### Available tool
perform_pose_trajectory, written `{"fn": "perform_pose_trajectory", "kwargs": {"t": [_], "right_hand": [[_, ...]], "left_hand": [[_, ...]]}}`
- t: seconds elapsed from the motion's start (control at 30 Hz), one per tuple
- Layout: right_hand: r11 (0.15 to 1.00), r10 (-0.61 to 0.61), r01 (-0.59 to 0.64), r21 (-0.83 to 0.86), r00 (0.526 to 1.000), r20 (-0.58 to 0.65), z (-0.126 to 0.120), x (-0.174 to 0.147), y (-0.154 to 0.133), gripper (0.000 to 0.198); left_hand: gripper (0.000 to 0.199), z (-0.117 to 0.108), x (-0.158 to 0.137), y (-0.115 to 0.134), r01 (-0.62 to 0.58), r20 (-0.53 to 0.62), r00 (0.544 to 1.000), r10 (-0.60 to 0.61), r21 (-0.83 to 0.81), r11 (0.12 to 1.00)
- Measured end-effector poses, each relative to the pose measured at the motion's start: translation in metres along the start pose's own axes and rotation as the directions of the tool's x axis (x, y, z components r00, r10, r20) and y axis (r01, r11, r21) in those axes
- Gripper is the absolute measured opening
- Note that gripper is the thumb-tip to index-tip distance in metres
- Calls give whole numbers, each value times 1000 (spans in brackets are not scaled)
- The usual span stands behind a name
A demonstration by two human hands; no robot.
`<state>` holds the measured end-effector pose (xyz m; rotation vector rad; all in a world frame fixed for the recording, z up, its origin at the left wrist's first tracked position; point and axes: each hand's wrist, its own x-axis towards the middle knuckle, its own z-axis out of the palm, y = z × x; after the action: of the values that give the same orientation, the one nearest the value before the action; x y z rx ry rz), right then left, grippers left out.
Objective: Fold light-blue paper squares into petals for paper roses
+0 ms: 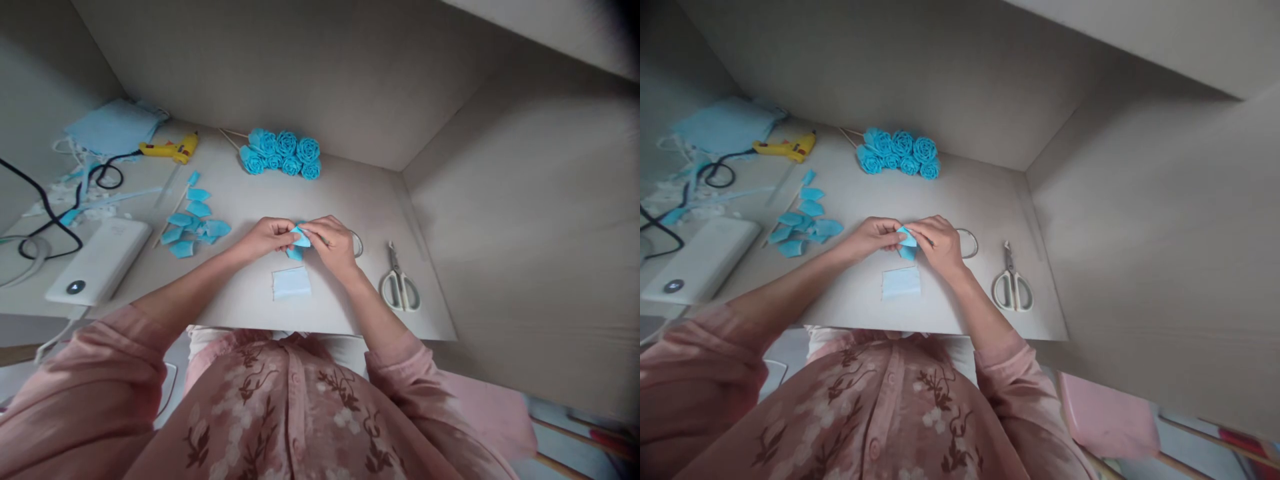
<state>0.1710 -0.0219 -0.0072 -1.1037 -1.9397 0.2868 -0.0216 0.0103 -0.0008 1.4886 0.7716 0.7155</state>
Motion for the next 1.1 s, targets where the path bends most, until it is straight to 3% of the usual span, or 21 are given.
{"fn": "perform_pose_trajectory", "kwargs": {"t": [0.17,0.53,0.7,0.77,0.83,0.93,1.1], "right_hand": [[994,-81,82,-71,997,19,-2,-2,6,29],[983,-117,117,-140,993,8,0,-3,4,30],[990,-125,125,-59,992,1,-1,-2,-3,32],[997,-58,59,43,998,-15,-2,-2,-6,34],[980,88,-84,181,996,-14,-3,-2,-7,36],[879,316,-318,354,947,67,-3,-1,-4,40],[778,412,-449,439,893,184,0,1,-2,46]], "left_hand": [[31,0,-1,1,-3,-10,1000,3,-44,999],[31,1,0,-5,5,-25,1000,-7,-79,997],[29,0,1,-5,-1,-66,998,-5,-92,996],[29,0,1,-4,-3,-86,996,-5,-100,995],[29,0,1,-3,-2,-101,995,-9,-109,994],[30,0,2,-6,-5,-120,993,-9,-117,993],[32,0,2,-8,-25,-145,989,16,-59,998]]}}
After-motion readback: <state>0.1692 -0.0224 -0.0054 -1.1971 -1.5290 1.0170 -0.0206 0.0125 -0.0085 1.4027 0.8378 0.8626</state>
